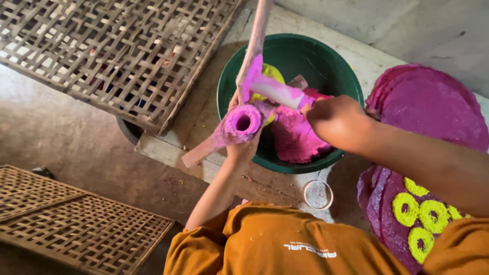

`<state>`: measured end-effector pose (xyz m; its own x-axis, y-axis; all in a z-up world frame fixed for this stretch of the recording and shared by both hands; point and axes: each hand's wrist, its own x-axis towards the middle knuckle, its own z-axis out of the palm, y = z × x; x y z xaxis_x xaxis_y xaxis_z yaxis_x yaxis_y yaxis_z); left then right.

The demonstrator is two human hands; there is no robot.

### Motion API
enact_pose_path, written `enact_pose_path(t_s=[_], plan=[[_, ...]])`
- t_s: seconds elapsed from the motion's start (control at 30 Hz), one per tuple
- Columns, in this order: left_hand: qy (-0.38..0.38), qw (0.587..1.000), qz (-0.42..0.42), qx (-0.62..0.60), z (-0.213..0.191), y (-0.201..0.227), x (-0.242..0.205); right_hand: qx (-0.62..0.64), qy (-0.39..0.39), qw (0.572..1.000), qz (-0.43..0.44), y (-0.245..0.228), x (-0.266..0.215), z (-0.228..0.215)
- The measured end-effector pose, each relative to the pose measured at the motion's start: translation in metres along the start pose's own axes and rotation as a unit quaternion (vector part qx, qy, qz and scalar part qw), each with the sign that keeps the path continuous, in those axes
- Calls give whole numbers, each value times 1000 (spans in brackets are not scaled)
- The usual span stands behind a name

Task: The person uses a wooden hand-tool to press small yellow and pink paste shapes onto purple circular bases, refilling the tool from a green bucket.

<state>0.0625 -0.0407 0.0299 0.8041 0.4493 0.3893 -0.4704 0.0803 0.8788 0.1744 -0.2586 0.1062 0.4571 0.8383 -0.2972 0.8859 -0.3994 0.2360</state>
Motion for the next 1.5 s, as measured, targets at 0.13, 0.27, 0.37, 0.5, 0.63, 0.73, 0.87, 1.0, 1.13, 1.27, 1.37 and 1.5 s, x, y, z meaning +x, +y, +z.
enact_pose_path(t_s=[0.13, 0.27, 0.37, 0.5, 0.63, 0.73, 0.87, 1.0, 1.13, 1.27, 1.37, 1.5], plan=[[-8, 1000, 2, 3, 4, -11, -3, -21, -69, 997, 31, -11, 28, 24], [3, 998, 27, 60, 3, -19, -12, 0, -87, 996, 7, -18, 52, 60], [32, 998, 25, 53, 3, -22, -15, -27, -62, 998, 19, -29, 56, 89], [31, 998, 21, 44, 2, -21, -18, -25, -62, 997, 40, -51, 44, 105], [24, 997, 51, 47, -1, -20, -15, -14, -27, 997, 69, -70, 19, 93], [10, 997, 70, 36, 4, -17, -11, 14, -18, 999, 48, -76, -3, 74], [15, 998, 49, -38, 5, -4, -1, 130, -111, 984, 59, -68, -38, 35], [-5, 993, 49, 104, -26, 15, 20, 278, -152, 927, 200, -17, -89, -36], [5, 957, 124, 261, -27, 35, 31, 399, -44, 902, 159, 24, -140, -80], [-146, 918, 70, 363, 0, 47, 19, 598, 42, 798, 64, 38, -140, -65], [-215, 871, 219, 383, 2, 53, 20, 430, -66, 881, 186, 45, -128, -69], [-314, 777, 110, 534, 10, 50, 31, 141, 44, 975, 166, 30, -115, -116]])
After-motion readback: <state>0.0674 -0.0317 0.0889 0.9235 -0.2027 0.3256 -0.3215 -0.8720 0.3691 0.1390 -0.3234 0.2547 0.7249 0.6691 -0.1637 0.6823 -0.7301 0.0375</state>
